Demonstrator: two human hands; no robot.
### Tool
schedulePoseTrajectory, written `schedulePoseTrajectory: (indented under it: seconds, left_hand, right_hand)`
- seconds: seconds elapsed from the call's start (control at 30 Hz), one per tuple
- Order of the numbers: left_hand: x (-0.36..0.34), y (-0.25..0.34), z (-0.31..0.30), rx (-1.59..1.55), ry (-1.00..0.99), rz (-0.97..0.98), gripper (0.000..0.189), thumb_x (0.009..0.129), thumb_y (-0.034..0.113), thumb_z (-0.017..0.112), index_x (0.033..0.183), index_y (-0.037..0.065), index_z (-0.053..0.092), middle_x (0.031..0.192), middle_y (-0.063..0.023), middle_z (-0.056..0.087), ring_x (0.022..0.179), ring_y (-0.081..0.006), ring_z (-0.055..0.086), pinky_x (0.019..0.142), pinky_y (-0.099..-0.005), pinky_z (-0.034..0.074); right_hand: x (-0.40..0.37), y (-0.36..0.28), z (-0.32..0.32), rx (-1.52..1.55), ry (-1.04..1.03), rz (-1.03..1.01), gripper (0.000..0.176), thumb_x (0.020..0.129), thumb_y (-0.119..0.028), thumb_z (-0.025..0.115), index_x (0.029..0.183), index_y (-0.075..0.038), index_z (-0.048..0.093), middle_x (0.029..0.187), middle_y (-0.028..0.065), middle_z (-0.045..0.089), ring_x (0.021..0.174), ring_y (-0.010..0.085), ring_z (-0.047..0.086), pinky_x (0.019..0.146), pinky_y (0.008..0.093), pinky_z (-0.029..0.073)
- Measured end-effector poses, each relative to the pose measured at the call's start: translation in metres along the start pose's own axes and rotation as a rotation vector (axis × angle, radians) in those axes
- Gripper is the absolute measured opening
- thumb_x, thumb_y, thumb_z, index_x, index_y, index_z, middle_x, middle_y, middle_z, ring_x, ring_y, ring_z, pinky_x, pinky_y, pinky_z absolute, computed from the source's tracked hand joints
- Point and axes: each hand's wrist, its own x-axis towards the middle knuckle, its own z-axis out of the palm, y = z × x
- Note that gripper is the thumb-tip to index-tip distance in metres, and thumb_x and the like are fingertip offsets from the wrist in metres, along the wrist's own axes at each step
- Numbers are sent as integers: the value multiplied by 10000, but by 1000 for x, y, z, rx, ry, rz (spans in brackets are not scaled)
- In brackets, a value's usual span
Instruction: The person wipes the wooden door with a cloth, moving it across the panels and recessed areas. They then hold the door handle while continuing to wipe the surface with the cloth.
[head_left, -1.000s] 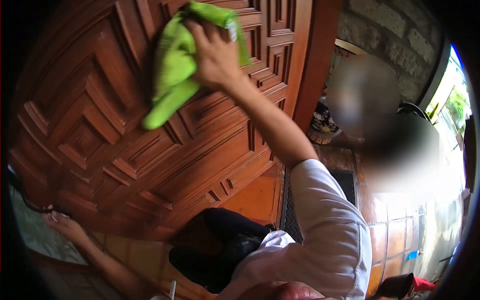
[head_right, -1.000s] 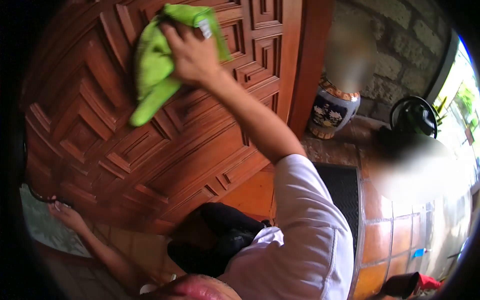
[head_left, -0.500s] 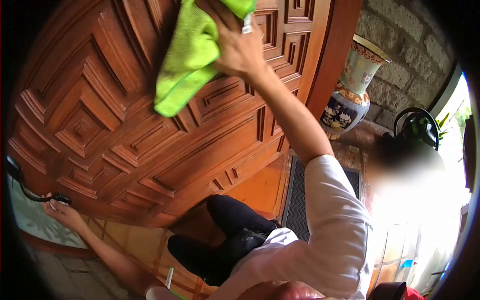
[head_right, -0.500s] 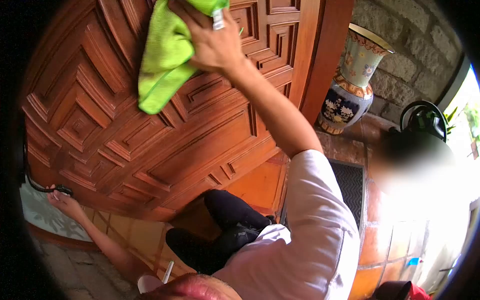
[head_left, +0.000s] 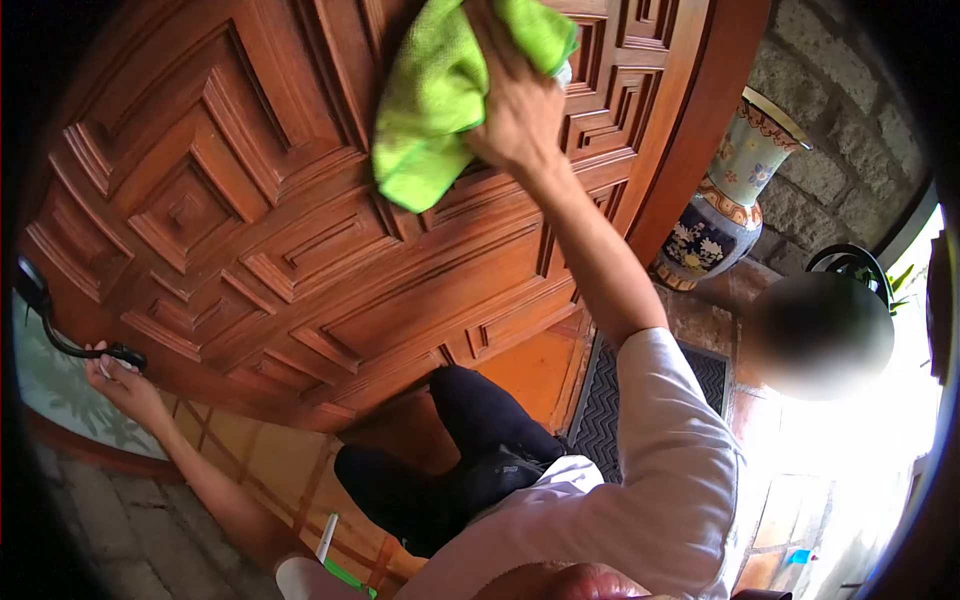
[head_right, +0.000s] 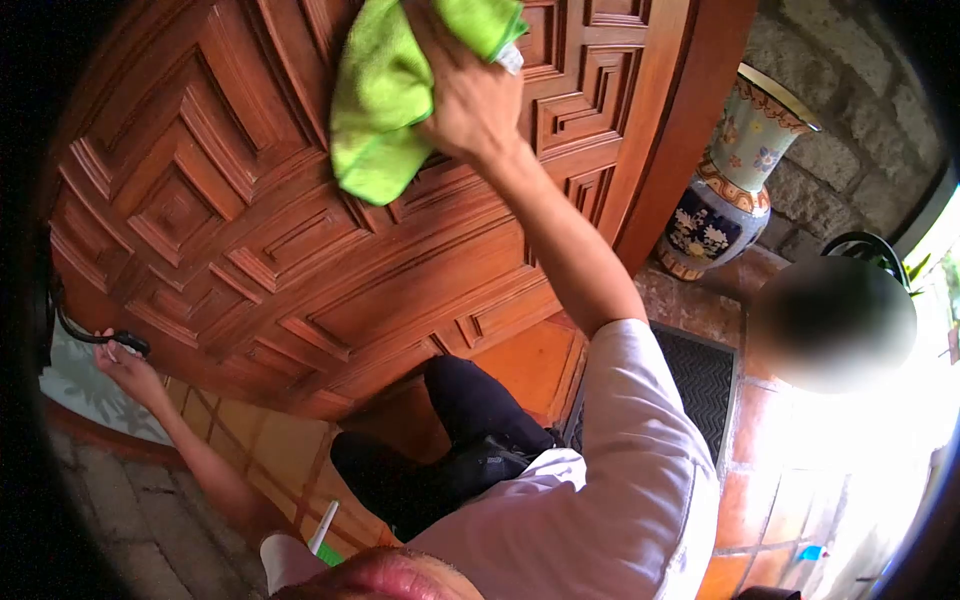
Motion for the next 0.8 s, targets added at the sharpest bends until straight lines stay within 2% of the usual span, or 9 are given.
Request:
schedulePoseTrajectory:
  seconds: [0.07,0.13,0.23,0.33,0.37,0.47,0.63,0.73,0.8]
  left_hand:
    - [3,-8,-2,19,-42,92,466,1100,326,419,1420,-12,435,1290,-49,593,978,-150,585,707,-238,460]
    - [2,-12,0,39,-32,81,476,1099,335,422,1419,-17,434,1290,-58,593,977,-151,584,709,-244,464]
    - [3,-13,4,78,-8,105,504,1097,365,419,1431,-13,418,1309,-83,589,1030,-184,589,761,-277,486]
    - [1,-12,3,72,-7,86,519,1098,378,417,1445,-6,402,1328,-105,586,1089,-213,596,811,-302,506]
    - [2,-11,3,45,-27,54,514,1098,370,422,1445,-9,400,1329,-110,586,1095,-210,596,810,-300,508]
    - [3,-19,3,6,-8,116,474,1092,307,442,1426,-29,423,1285,-113,595,1085,-203,610,799,-267,525]
    - [0,-6,3,27,-6,105,465,1091,282,448,1432,-32,405,1275,-116,599,1061,-205,608,781,-276,531]
    - [4,-15,8,34,14,179,452,1091,264,444,1420,-42,398,1273,-117,601,1047,-204,612,761,-276,532]
    - [2,-18,5,51,14,201,442,1090,260,440,1404,-49,402,1275,-118,601,1025,-196,618,743,-270,527]
  right_hand:
    - [3,26,22,152,421,-299,768,868,-329,600,1567,-131,352,1557,220,393,1327,385,462,1090,502,396]
    - [-10,24,29,-66,492,-315,655,903,-318,605,1465,-24,442,1391,182,550,1193,356,578,1054,461,462]
    - [-70,38,67,68,357,-211,852,812,-291,655,1557,-28,336,1601,210,348,1500,384,290,1209,512,256]
    - [-83,82,66,-211,446,-345,758,796,-378,735,1496,-207,502,1366,158,617,1257,277,582,1022,473,496]
    - [-72,91,50,-229,498,-415,681,783,-410,752,1432,-298,577,1153,76,728,987,162,688,799,381,574]
    - [-64,99,23,-308,434,-468,602,788,-359,721,1382,-326,631,930,-1,753,654,142,679,592,301,515]
    - [-62,111,49,-153,608,-529,523,723,-304,783,1235,-207,738,1156,72,735,1084,259,667,931,402,509]
    - [-62,113,59,5,684,-248,547,780,-267,799,1285,-88,689,1307,130,672,1324,335,517,1109,467,372]
    - [-55,107,53,-184,727,-261,581,826,-230,752,1348,-24,601,1305,202,653,1151,383,656,963,466,517]
